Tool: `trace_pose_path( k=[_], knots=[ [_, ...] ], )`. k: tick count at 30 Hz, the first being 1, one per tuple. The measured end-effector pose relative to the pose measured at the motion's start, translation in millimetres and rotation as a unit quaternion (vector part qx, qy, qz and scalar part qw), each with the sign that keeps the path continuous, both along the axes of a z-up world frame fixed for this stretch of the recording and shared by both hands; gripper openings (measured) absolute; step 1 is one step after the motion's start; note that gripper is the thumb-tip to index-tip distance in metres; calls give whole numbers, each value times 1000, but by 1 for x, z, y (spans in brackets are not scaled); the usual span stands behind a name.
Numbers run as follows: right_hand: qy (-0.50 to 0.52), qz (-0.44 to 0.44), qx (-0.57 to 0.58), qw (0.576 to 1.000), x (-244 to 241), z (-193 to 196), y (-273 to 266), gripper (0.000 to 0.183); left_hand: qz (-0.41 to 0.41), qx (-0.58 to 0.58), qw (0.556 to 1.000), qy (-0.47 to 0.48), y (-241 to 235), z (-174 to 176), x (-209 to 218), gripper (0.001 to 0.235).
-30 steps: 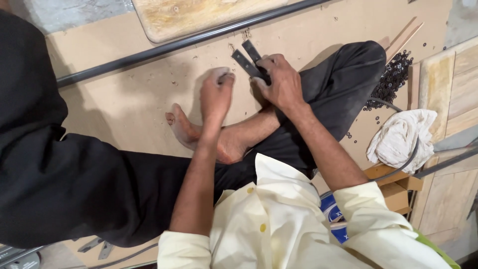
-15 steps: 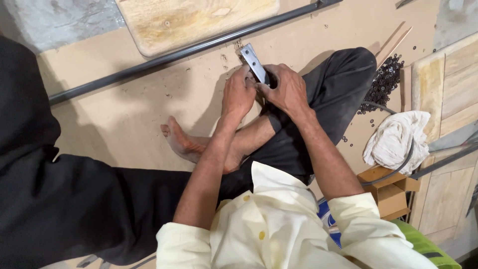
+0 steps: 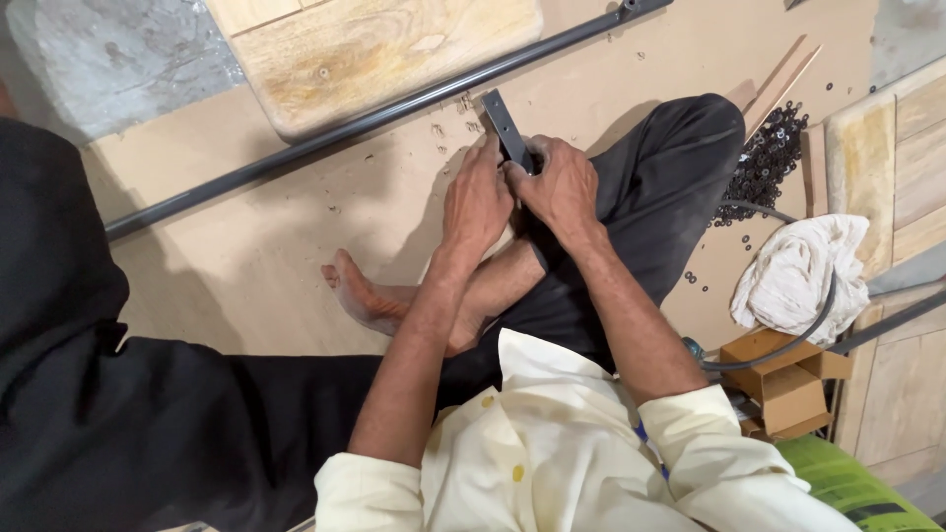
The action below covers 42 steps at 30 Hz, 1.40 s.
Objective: The person assembles a wooden furniture component by attaching metal brackets to a metal rod and securing them to a wooden panel. They use a cordless drill to drive screws into the brackets, working on the floor with various hardware parts nearby.
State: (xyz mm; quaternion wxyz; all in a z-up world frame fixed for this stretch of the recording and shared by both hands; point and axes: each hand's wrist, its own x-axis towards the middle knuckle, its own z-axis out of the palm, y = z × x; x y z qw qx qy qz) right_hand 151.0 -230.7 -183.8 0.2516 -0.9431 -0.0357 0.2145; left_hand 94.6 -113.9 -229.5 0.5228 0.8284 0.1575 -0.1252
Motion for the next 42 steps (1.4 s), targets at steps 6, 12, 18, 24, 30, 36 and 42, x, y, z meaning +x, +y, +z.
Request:
trace_pose_path(
  k=[6, 12, 18, 24, 30, 36, 42],
  knots=[
    [19, -25, -32, 999, 8, 3, 3, 34, 0, -43, 999, 22, 0, -4, -1, 62],
    [55, -61, -27, 996, 12, -4, 1, 35, -10, -23, 1000, 14, -9, -6, -1, 63],
    [-23, -37, -36, 998, 1, -17, 2, 34, -12, 12, 999, 42, -7, 13, 2, 67],
    [-109, -52, -2, 993, -18, -29, -2, 41, -31, -35, 999, 13, 24, -20, -28, 51],
    [-117, -46, 74, 989, -28, -12, 6, 34, 15, 8, 999, -32, 86, 4, -32, 47],
    [-64, 45, 128, 989, -51, -48, 25, 46, 147, 9, 989, -5, 119, 43, -20, 44],
    [22, 81, 88, 993, 28, -24, -19, 42, 139, 116, 983, -10, 132, 54, -28, 45]
  ],
)
